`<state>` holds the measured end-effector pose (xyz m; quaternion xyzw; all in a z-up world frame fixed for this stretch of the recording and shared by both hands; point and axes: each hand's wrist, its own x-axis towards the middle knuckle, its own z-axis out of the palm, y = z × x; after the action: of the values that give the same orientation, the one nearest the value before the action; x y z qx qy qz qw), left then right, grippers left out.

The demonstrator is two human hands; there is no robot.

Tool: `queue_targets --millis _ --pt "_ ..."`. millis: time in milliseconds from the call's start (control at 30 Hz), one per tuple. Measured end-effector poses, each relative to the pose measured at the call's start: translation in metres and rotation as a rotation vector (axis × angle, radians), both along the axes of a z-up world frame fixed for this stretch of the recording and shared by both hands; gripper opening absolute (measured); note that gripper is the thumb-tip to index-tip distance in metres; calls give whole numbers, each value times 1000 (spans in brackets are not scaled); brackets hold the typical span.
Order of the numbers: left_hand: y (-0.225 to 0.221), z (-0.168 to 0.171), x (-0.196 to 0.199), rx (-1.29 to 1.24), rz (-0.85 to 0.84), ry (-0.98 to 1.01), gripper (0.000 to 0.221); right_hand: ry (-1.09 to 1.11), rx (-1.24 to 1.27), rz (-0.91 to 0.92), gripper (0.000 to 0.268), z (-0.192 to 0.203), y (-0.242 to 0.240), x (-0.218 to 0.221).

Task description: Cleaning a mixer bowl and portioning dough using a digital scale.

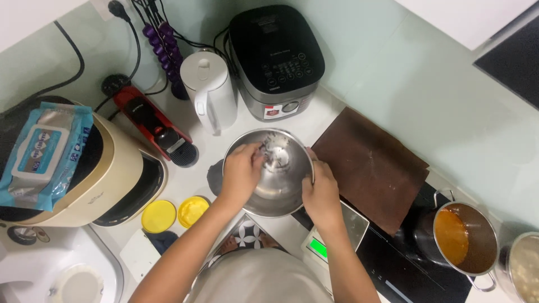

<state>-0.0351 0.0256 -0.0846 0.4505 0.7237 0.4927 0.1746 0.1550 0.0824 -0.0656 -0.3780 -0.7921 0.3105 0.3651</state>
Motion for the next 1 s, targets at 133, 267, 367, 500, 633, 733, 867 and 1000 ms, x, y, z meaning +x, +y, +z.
queue_targets --millis 133,267,367,500,633,733,867,1000 --pt "39 -64 -31 -60 -246 449 25 -321 -73 4 56 7 11 -17" --pt "67 -118 -52 -286 -579 731 16 -597 -108 80 48 0 37 -46" --pt "75 -158 -63 -355 -649 640 18 -726 -138 140 43 -21 67 -65" --pt "68 -176 -57 -391 -632 703 18 -840 -210 209 35 8 74 -87" --pt "59 -179 -48 -355 -634 815 17 -896 -187 255 28 -10 82 -100" --pt "57 -193 -49 -271 -652 801 17 -814 -10 262 22 -45 85 -106" --pt "52 -185 -56 -299 -540 477 14 -689 98 227 15 -60 81 -114" --pt "24 -96 -67 -21 -372 96 15 -680 75 190 15 -67 92 -107"
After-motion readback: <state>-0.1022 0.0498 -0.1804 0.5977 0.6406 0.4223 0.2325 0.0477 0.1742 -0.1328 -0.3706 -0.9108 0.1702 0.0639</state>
